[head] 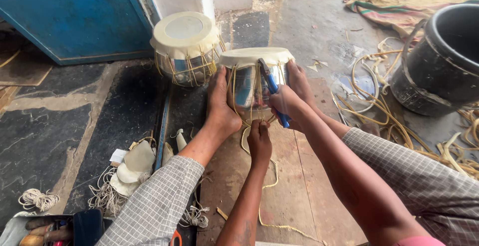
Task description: The person is assembling a drum by stretching a leather membrane over a frame, securing it with cord, and using a knife and pliers to trim and tighten the assembly.
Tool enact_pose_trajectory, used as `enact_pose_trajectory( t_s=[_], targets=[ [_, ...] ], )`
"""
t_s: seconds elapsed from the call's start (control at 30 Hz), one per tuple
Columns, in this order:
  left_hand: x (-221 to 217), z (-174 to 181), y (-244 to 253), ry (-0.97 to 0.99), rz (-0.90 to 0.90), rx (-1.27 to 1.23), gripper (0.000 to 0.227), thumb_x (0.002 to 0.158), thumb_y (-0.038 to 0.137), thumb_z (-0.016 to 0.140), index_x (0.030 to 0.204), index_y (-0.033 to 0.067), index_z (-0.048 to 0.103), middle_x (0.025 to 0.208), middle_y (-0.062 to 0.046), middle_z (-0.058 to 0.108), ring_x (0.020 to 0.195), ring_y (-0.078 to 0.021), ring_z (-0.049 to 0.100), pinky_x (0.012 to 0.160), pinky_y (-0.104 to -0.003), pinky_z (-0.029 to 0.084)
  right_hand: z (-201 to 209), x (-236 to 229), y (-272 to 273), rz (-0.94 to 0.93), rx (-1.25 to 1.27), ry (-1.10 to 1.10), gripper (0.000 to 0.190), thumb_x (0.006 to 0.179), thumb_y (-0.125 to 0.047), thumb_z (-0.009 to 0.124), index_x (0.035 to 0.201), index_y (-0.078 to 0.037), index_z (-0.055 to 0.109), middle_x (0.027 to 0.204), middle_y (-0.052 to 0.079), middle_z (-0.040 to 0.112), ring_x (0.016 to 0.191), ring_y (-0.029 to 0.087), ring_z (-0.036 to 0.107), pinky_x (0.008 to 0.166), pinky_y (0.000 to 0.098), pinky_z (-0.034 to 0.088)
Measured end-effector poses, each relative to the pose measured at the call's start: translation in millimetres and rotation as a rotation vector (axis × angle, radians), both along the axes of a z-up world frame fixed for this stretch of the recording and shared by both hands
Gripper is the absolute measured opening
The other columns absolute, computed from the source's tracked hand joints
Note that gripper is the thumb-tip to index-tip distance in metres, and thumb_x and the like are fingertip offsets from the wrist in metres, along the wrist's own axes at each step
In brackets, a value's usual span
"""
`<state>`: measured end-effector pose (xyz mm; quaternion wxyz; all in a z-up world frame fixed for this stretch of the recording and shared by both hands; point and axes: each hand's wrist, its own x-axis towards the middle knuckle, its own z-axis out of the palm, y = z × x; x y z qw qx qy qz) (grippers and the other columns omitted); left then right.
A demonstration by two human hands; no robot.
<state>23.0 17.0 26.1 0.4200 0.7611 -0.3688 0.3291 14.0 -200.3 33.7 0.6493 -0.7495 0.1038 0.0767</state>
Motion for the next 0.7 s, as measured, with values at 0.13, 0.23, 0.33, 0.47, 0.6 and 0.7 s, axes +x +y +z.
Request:
enact_pose_trajectory(
  t_s=[0.13,0.23,0.33,0.47,0.6,0.7],
  targets=[
    [6.2,-2.0,-4.2,0.048,-0.030,-0.047,0.100,0.072,0.000,0.078,0.154,-0.0107,0.021,0.150,-0.026,0.038,0.143,-0.0398,0.037,0.125,-0.043,0.025,-18.1,1.9,1.6,0.029,-0.192,0.021,0.008,0.088,-0.004,0.055,0.090,0.000,0.061,0.066,0.006,0.057,0.051,0.017,0.055,0.043,0.0342,0.042],
    [3.8,-13.0,-6.2,0.144,-0.047,-0.058,0.102,0.077,0.003,0.082,0.156,-0.0123,0.019,0.153,-0.026,0.037,0.145,-0.0389,0.037,0.127,-0.043,0.025,-49.8,4.9,-4.2,0.003,-0.265,-0.023,0.009,0.090,-0.009,0.057,0.094,-0.002,0.060,0.068,0.004,0.060,0.054,0.014,0.058,0.046,0.0328,0.048],
    [3.2,-7.0,-7.0,0.117,-0.055,-0.058,0.102,0.080,0.004,0.083,0.158,-0.0114,0.019,0.156,-0.025,0.039,0.148,-0.0369,0.039,0.129,-0.041,0.027,-90.0,40.7,-29.0,0.023,-0.471,-0.081,0.022,0.087,-0.013,0.063,0.102,0.002,0.055,0.072,0.010,0.069,0.060,0.021,0.071,0.052,0.0373,0.058],
    [-0.1,1.8,-5.3,0.113,-0.002,-0.058,0.110,0.072,0.013,0.092,0.154,-0.0099,0.023,0.152,-0.027,0.039,0.145,-0.0391,0.039,0.125,-0.042,0.028,-210.1,-23.0,-57.0,0.005,-0.921,-0.612,0.050,0.085,-0.017,0.068,0.127,0.000,0.047,0.080,0.029,0.066,0.070,0.050,0.063,0.061,0.0588,0.050],
    [-3.6,-6.8,-0.9,0.098,0.136,0.072,0.110,0.066,0.005,0.085,0.157,-0.0087,0.024,0.155,-0.029,0.038,0.148,-0.0409,0.036,0.126,-0.044,0.028,-281.4,-171.1,-50.3,0.047,-0.948,0.004,0.064,0.080,-0.027,0.076,0.136,-0.017,0.046,0.115,0.023,0.060,0.107,0.046,0.059,0.090,0.0571,0.048],
    [-2.6,-14.1,-10.2,0.168,-0.056,-0.111,0.108,0.079,0.018,0.093,0.160,-0.0051,0.025,0.154,-0.022,0.043,0.147,-0.0301,0.043,0.127,-0.040,0.034,-291.6,-204.8,-50.7,0.079,-1.053,0.175,0.055,0.087,-0.020,0.066,0.140,-0.017,0.049,0.128,0.019,0.056,0.118,0.042,0.056,0.094,0.0529,0.048]
  ],
)
